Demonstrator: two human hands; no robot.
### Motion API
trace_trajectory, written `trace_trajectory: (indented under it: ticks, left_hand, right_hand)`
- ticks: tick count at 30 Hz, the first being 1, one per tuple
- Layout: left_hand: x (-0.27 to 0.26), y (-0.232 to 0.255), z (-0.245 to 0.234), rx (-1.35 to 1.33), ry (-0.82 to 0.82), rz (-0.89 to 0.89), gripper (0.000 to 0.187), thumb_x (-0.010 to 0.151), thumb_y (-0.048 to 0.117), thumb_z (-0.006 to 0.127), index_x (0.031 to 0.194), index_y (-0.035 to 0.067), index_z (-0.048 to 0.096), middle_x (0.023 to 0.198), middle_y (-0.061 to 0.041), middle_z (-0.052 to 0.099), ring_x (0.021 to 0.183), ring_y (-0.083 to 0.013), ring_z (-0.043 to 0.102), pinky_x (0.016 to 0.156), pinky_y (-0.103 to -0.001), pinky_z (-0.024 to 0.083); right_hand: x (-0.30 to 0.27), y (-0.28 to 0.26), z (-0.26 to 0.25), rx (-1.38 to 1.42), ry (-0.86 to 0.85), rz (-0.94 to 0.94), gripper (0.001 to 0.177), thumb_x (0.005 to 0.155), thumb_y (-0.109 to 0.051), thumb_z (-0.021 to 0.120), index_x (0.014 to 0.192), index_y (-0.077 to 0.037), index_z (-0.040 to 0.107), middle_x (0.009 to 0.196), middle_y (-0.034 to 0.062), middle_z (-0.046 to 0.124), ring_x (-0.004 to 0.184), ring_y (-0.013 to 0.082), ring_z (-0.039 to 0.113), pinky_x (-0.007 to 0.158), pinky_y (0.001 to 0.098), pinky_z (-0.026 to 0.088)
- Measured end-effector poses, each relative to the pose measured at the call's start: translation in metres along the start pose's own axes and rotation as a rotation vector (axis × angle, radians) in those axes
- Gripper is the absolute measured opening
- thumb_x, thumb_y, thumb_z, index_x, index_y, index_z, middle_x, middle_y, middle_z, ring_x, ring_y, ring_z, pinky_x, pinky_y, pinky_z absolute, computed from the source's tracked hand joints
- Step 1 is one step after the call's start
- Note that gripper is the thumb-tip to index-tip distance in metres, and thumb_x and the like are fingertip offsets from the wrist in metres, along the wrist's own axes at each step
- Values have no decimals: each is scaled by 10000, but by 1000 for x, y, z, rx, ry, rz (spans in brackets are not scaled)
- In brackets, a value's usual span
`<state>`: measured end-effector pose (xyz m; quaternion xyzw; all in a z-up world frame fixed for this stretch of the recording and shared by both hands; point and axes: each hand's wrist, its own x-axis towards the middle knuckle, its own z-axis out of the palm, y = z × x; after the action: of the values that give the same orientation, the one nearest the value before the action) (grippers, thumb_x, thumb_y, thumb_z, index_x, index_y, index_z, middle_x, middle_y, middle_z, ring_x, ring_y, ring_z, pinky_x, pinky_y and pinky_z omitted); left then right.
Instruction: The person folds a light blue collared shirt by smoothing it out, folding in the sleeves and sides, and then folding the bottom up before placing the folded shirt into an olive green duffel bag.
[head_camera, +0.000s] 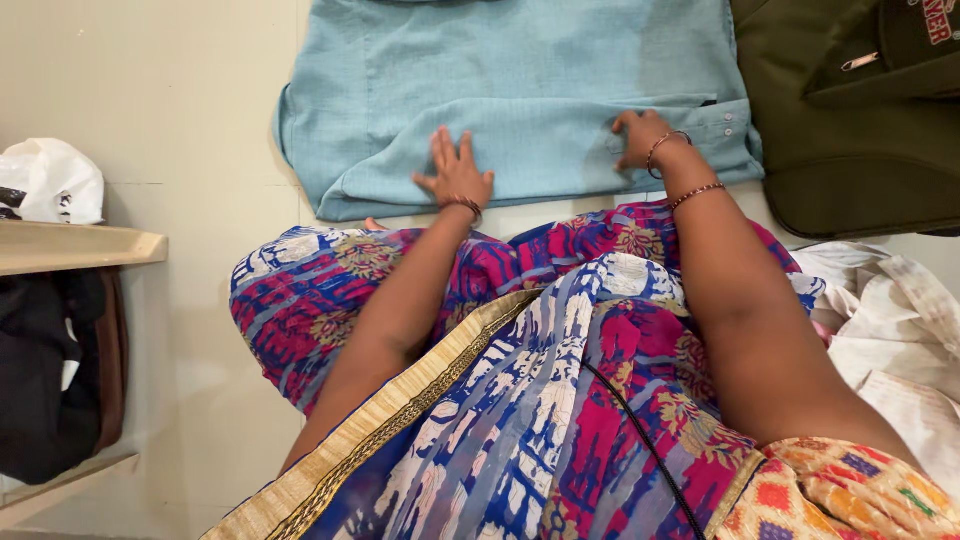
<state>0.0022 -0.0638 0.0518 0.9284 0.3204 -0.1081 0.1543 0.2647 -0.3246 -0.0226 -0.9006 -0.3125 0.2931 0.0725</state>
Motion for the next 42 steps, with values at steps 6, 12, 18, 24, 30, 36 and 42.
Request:
trace_trajectory:
  ticks: [6, 12, 18, 24, 30, 36, 42]
  left_hand:
    - [7, -16, 13, -219, -44, -641, 1039, 875, 629, 667, 1648, 382, 18, 1687, -263, -152, 1545, -470, -163, 1135, -829, 101]
    - [40, -94, 12, -453, 105, -1099, 1082, 898, 703, 559, 1637, 248, -87, 1650, -325, -228, 1541, -472, -223, 1151, -736, 179]
    - [42, -71, 6, -289, 77, -1035, 1058, 921, 642, 606, 1651, 249, -51, 1643, -366, -134, 1536, -507, -155, 1171, -779, 101]
    - [14, 9, 21, 2, 158, -384, 905, 936, 619, 616, 1650, 364, 121, 1715, -253, -32, 1561, -516, -55, 1143, -835, 83]
    - [34, -17, 19, -12, 30, -299, 691, 968, 684, 472, 1578, 560, 170, 1710, -175, -87, 1549, -514, -105, 1067, -878, -5]
    - [59, -31, 16, 33, 126, -263, 663, 991, 672, 462, 1590, 557, 203, 1716, -186, -50, 1550, -512, -72, 1075, -885, 13]
    - [78, -41, 3, 60, 141, -234, 660, 995, 661, 465, 1593, 542, 213, 1708, -206, -16, 1544, -524, -39, 1073, -888, 52]
  right_hand:
    - [15, 29, 4, -31, -10, 63, 668, 604, -221, 989, 1195, -134, 689, 1288, 188, 603, 1225, 367, 586, 1043, 441, 492]
    - [14, 38, 11, 78, 48, 40, 573, 617, -188, 977, 1119, -113, 711, 1268, 156, 604, 1168, 340, 621, 1010, 417, 514]
    - [6, 21, 8, 90, 89, 72, 534, 619, -164, 982, 1077, -111, 713, 1282, 141, 588, 1165, 343, 613, 1009, 425, 509]
    - [3, 10, 1, 101, 99, 107, 518, 631, -130, 975, 1069, -99, 700, 1260, 137, 586, 1154, 353, 610, 985, 448, 510]
    - [8, 17, 5, 134, 190, -26, 519, 641, -103, 955, 1091, -77, 697, 1200, 156, 613, 1120, 355, 617, 996, 421, 515]
    - [23, 7, 3, 214, 308, -146, 487, 704, -97, 920, 1126, -65, 678, 1202, 151, 623, 1141, 339, 618, 1014, 410, 514]
    - [22, -44, -24, 50, 361, 96, 598, 667, -219, 940, 1163, -65, 644, 1246, 183, 575, 1192, 412, 513, 946, 524, 462]
